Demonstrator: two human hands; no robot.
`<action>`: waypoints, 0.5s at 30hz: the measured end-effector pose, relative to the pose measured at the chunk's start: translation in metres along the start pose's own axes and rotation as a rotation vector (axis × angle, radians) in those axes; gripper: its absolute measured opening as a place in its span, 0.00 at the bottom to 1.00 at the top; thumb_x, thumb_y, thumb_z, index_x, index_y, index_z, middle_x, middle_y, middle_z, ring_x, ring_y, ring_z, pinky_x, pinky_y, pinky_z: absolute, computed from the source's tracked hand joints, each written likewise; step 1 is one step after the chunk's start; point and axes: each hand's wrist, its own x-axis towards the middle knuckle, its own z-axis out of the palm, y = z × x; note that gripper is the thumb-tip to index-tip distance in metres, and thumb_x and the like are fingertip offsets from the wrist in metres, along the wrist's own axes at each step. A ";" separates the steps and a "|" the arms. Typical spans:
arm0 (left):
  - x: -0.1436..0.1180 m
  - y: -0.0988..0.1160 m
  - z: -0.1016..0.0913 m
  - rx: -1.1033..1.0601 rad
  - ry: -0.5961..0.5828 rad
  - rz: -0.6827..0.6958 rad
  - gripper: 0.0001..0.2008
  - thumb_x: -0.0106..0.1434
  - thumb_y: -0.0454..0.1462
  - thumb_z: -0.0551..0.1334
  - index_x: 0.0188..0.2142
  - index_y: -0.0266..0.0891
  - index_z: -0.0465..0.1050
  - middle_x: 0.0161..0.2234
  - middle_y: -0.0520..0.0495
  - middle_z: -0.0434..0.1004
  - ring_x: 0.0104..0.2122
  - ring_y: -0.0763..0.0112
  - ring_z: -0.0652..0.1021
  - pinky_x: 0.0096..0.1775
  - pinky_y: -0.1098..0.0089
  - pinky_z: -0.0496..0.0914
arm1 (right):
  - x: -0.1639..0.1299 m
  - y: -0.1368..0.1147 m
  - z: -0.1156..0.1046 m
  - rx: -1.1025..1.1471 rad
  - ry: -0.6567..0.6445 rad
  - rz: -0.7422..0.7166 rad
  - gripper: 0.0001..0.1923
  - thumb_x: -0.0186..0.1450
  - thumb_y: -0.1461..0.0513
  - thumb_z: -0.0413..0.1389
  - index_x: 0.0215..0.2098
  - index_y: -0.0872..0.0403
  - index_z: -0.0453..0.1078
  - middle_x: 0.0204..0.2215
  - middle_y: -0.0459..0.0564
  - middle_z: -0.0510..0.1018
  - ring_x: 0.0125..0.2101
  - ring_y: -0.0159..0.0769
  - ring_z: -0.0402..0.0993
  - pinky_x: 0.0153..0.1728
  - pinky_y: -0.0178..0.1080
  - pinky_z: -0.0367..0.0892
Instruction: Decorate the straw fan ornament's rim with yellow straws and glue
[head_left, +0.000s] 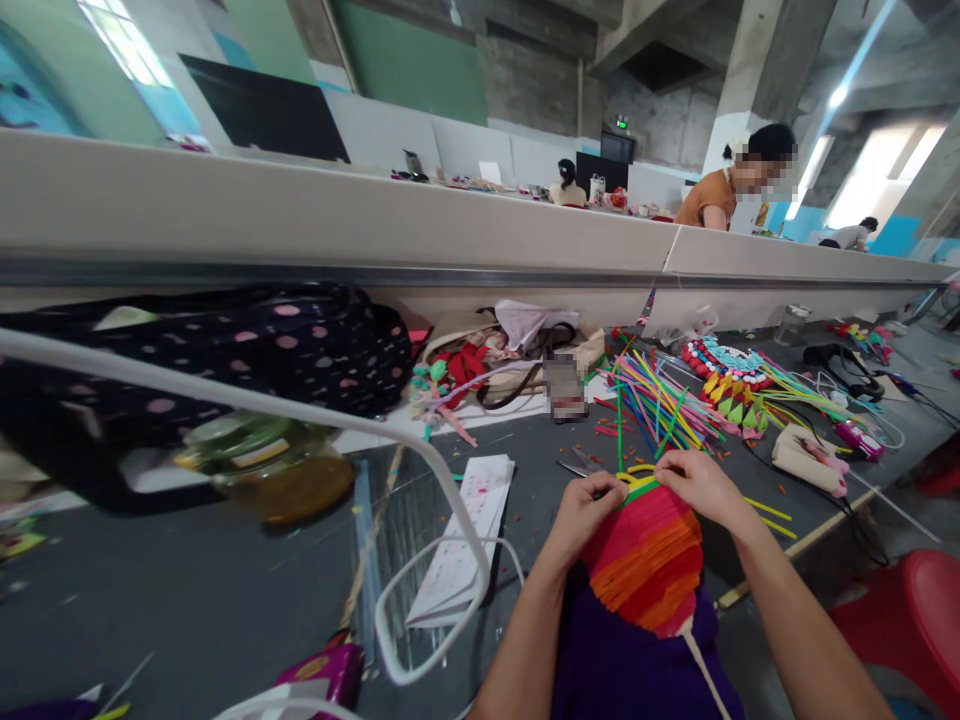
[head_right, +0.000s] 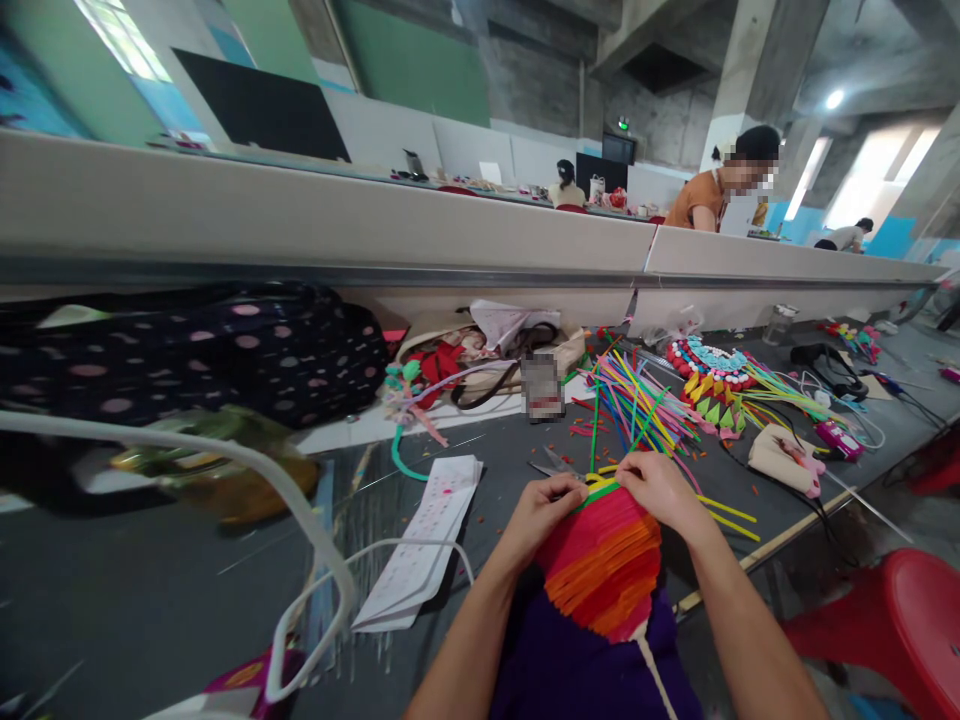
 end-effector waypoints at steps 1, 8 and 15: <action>0.000 0.000 0.000 -0.001 0.003 -0.004 0.09 0.52 0.39 0.62 0.21 0.37 0.76 0.23 0.50 0.75 0.27 0.69 0.72 0.34 0.72 0.64 | -0.001 0.002 0.000 0.015 0.013 0.007 0.09 0.62 0.63 0.52 0.29 0.54 0.73 0.24 0.44 0.76 0.26 0.32 0.70 0.27 0.32 0.57; -0.001 0.002 0.001 -0.006 -0.005 -0.003 0.09 0.53 0.39 0.62 0.22 0.37 0.76 0.24 0.49 0.75 0.27 0.69 0.71 0.33 0.72 0.63 | -0.008 0.010 0.003 0.132 0.061 0.078 0.08 0.60 0.61 0.53 0.28 0.54 0.73 0.24 0.45 0.76 0.25 0.33 0.70 0.28 0.32 0.60; -0.002 0.002 0.000 -0.006 -0.015 0.008 0.08 0.53 0.37 0.61 0.22 0.36 0.77 0.24 0.49 0.75 0.27 0.69 0.72 0.33 0.72 0.63 | -0.005 0.011 0.006 0.152 0.111 0.062 0.05 0.59 0.62 0.55 0.29 0.54 0.73 0.26 0.46 0.78 0.28 0.34 0.72 0.31 0.33 0.62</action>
